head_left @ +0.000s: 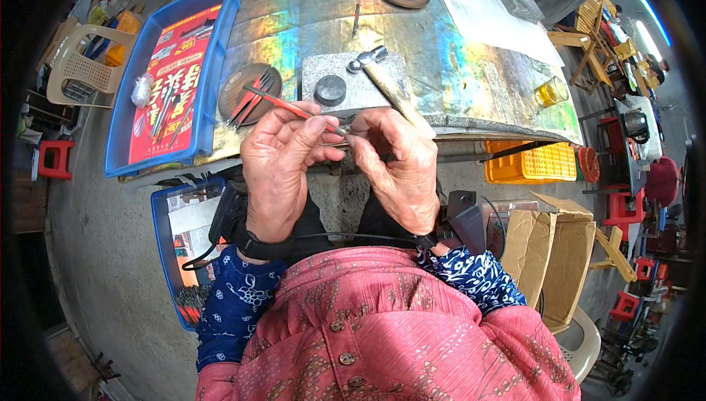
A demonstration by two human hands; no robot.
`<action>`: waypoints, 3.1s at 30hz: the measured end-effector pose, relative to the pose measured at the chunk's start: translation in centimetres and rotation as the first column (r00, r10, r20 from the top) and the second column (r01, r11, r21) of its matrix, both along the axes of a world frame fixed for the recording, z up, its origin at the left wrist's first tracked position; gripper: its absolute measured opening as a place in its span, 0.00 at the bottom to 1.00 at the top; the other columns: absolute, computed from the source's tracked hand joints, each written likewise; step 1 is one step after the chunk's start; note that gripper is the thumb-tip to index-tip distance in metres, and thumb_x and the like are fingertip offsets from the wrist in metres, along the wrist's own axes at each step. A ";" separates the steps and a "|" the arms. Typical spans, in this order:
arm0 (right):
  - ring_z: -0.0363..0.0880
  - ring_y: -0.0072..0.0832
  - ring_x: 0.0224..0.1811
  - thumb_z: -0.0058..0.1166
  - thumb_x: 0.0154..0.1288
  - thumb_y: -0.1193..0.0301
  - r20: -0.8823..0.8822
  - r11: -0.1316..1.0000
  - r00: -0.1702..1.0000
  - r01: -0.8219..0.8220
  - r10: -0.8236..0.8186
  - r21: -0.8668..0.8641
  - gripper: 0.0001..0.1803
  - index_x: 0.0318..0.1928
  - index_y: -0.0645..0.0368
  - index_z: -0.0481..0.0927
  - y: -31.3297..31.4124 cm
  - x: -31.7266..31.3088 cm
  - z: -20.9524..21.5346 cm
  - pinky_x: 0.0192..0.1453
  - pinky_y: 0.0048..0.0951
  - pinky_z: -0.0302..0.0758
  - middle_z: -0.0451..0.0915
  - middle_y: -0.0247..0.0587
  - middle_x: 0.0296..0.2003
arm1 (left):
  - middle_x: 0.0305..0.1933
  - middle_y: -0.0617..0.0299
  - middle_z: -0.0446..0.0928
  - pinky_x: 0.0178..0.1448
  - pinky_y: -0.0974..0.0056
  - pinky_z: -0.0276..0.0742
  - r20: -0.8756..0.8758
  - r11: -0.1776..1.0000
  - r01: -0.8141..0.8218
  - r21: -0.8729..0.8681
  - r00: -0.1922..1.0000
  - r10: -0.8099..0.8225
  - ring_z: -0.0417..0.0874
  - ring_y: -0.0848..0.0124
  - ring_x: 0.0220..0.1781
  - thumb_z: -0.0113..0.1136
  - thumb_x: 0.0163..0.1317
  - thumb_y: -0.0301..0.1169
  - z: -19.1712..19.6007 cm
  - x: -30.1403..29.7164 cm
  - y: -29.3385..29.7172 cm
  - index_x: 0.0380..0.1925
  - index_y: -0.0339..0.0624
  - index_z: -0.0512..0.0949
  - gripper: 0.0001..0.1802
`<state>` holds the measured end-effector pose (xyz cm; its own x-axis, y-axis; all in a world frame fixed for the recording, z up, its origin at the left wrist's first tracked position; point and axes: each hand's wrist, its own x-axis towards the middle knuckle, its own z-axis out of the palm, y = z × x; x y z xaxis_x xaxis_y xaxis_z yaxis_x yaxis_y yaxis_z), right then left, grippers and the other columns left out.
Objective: The person repeatedly picks up small metal rods from a tray, places them on a metal block, and strikes them with a hammer. They rotate the rods between strikes and return them to the tray after shaping.
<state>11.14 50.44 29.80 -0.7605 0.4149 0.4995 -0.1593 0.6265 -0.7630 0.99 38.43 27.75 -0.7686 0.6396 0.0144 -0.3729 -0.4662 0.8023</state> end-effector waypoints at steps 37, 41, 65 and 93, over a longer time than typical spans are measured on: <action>0.77 0.47 0.40 0.61 0.58 0.75 0.221 0.807 0.895 0.214 -0.388 0.550 0.18 0.49 0.57 0.76 5.9 0.1 -2.6 0.43 0.40 0.75 0.74 0.47 0.41 | 0.31 0.62 0.80 0.30 0.76 0.78 -0.440 0.960 -0.202 -0.192 0.892 0.099 0.80 0.79 0.29 0.56 0.64 0.19 -1.9 -5.7 4.1 0.39 0.34 0.76 0.05; 0.77 0.49 0.42 0.62 0.57 0.74 0.260 0.843 0.886 0.222 -0.384 0.490 0.20 0.51 0.56 0.75 5.8 0.1 -2.9 0.43 0.41 0.75 0.73 0.47 0.41 | 0.31 0.63 0.80 0.31 0.77 0.77 -0.459 0.951 -0.216 -0.220 0.883 0.095 0.80 0.81 0.30 0.57 0.63 0.19 -2.0 -5.6 4.2 0.38 0.34 0.76 0.04; 0.77 0.37 0.29 0.59 0.59 0.78 0.035 0.926 0.966 0.235 -0.256 0.297 0.14 0.47 0.64 0.77 5.4 1.8 3.8 0.35 0.32 0.74 0.76 0.48 0.29 | 0.32 0.51 0.82 0.38 0.65 0.78 -0.841 0.850 -0.481 -0.214 0.534 0.090 0.85 0.59 0.35 0.64 0.54 0.18 -1.5 -4.5 4.1 0.36 0.33 0.80 0.08; 0.82 0.33 0.28 0.59 0.61 0.77 0.092 0.883 0.993 0.026 -0.078 0.469 0.15 0.48 0.68 0.79 4.1 2.2 10.8 0.34 0.30 0.77 0.81 0.51 0.30 | 0.33 0.53 0.84 0.38 0.67 0.78 -0.878 0.817 -0.546 -0.187 0.465 0.110 0.86 0.69 0.34 0.65 0.55 0.19 -1.9 -4.6 4.4 0.37 0.33 0.82 0.08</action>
<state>13.34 54.50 40.60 -0.8031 0.1938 0.5635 -0.0525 0.9189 -0.3910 -3.61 42.79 25.86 -0.6964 0.4461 0.5621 0.6401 0.0321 0.7676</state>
